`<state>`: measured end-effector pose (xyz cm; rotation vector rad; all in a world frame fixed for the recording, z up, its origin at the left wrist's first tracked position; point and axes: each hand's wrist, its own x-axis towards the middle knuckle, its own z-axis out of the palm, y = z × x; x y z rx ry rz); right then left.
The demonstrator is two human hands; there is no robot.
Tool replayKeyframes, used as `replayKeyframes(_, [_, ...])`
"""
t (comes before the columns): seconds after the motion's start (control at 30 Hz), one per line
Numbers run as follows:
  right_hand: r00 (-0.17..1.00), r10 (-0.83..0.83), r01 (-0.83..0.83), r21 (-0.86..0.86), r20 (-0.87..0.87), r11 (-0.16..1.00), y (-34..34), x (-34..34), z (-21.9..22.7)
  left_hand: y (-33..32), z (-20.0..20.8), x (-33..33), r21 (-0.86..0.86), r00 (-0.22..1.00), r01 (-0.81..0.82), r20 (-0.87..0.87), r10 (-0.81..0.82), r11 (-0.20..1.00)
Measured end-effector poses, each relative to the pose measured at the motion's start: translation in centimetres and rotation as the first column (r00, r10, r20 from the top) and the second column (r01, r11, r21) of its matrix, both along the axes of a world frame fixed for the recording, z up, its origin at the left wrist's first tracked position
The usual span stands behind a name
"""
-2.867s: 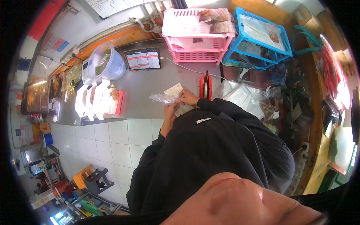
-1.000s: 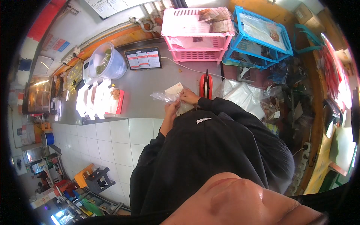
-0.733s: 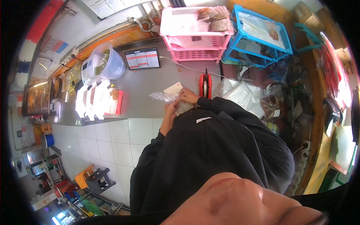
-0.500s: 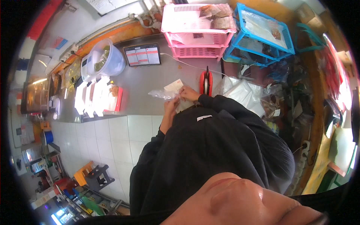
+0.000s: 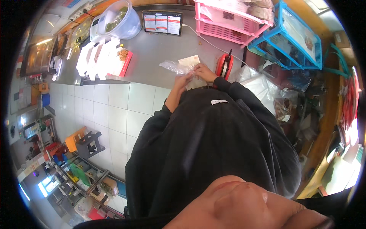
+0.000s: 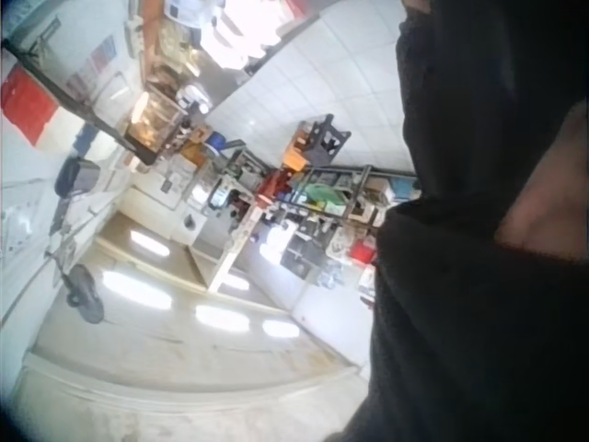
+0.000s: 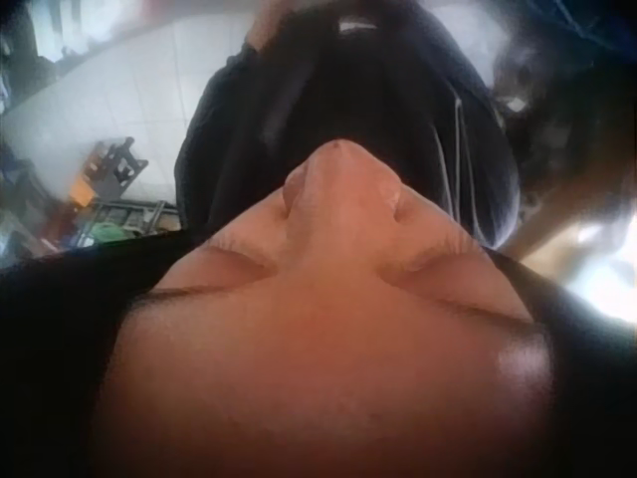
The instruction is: The person checks a receipt, marks it with a pen, places a food container into a plastic bag, seals the bag with tape, and adds food items from a tray into another container.
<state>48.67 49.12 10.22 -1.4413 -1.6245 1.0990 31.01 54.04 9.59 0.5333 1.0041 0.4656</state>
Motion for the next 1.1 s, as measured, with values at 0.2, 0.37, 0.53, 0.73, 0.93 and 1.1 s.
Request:
replayKeyframes(0.2, [1.0,0.015,-0.015,0.018,0.005,1.0,0.2,0.2,-0.4,0.0,1.6,0.1,0.016,0.998,0.021,-0.063,-0.02,1.0])
replayKeyframes(0.37, [0.999,-0.012,0.012,-0.012,-0.041,1.0,0.2,0.1,-0.5,-0.2,2.4,0.3,0.022,0.999,-0.006,-0.05,0.007,1.0])
replayKeyframes(0.53, [0.994,-0.043,0.038,-0.052,-0.102,0.998,0.4,-0.1,-0.6,-0.2,1.2,0.1,0.033,0.999,-0.029,-0.045,0.031,0.999])
replayKeyframes(0.73, [0.999,-0.016,0.015,-0.01,-0.031,1.0,0.3,0.0,-0.6,-0.4,0.9,0.0,0.069,0.997,-0.023,-0.072,0.028,0.997])
replayKeyframes(0.93, [0.99,-0.134,0.129,0.115,0.036,0.985,0.5,-0.8,-0.8,-0.4,1.6,0.0,0.027,0.999,-0.022,-0.038,0.023,0.999])
replayKeyframes(1.1, [0.987,-0.14,0.137,0.039,0.076,0.99,0.2,-0.9,2.8,-0.5,1.1,-0.3,0.025,0.997,-0.078,-0.019,0.079,0.997])
